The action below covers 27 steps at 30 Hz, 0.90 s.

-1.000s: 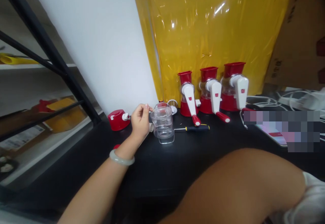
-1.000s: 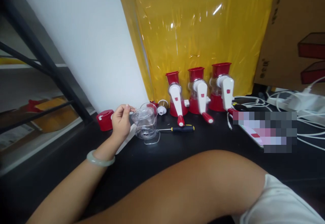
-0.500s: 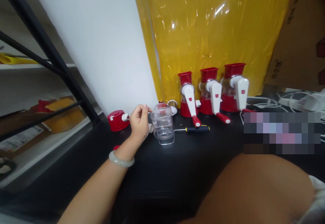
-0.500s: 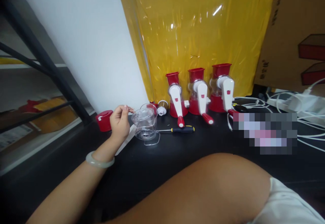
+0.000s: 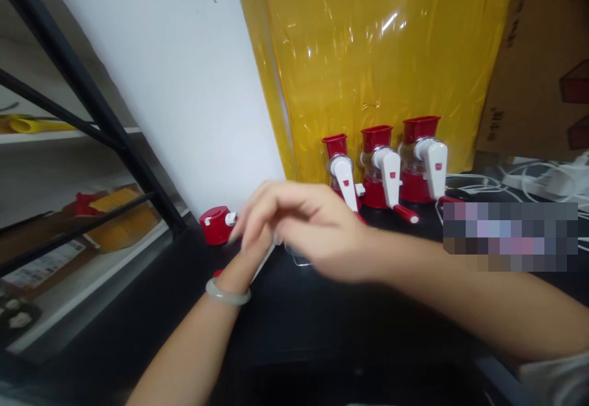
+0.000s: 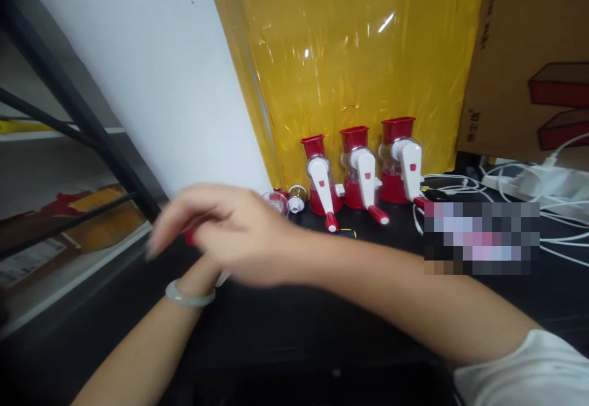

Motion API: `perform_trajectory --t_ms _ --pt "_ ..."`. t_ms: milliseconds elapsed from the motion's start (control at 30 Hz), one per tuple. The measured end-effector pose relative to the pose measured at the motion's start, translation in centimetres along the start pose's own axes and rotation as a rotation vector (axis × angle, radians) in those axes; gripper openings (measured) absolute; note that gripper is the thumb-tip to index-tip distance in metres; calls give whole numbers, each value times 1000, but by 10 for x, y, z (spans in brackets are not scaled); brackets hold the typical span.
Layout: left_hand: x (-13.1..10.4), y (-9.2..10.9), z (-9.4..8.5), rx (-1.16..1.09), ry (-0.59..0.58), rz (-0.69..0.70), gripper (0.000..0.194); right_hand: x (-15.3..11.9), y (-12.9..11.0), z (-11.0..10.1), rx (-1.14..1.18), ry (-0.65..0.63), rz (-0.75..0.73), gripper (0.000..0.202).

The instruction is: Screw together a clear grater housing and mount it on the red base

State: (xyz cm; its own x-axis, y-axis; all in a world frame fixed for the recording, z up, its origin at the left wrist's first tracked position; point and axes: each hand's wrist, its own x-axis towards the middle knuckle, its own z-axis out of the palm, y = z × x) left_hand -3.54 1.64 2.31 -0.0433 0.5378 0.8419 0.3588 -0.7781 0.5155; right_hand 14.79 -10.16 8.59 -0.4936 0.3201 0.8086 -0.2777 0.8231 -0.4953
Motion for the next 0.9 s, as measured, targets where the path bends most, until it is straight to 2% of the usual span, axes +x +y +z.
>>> perform_trajectory --t_ms 67,133,200,267,367,467,667,833,900 --pt "-2 1 0 19 11 37 37 7 31 -39 -265 129 11 32" --pt "-4 4 2 31 23 89 36 -12 58 -65 -559 157 79 34" --pt "-6 5 3 35 -8 134 35 -43 73 -82 -779 62 121 34" --pt "-8 6 4 31 -43 164 33 -70 78 -91 -969 -68 216 30" --pt "-9 4 6 17 -43 176 31 -89 74 -95 -1132 -339 393 22" --pt "-10 1 8 -6 -30 169 32 -88 71 -94 -1217 -476 465 22" --pt "-11 1 8 -23 -33 143 32 -89 76 -85 -1433 -585 443 28" --pt "-11 4 8 -38 -36 121 33 -94 87 -80 -1510 -626 370 11" --pt "-11 5 8 -35 -32 113 34 -95 90 -79 -1529 -631 338 13"
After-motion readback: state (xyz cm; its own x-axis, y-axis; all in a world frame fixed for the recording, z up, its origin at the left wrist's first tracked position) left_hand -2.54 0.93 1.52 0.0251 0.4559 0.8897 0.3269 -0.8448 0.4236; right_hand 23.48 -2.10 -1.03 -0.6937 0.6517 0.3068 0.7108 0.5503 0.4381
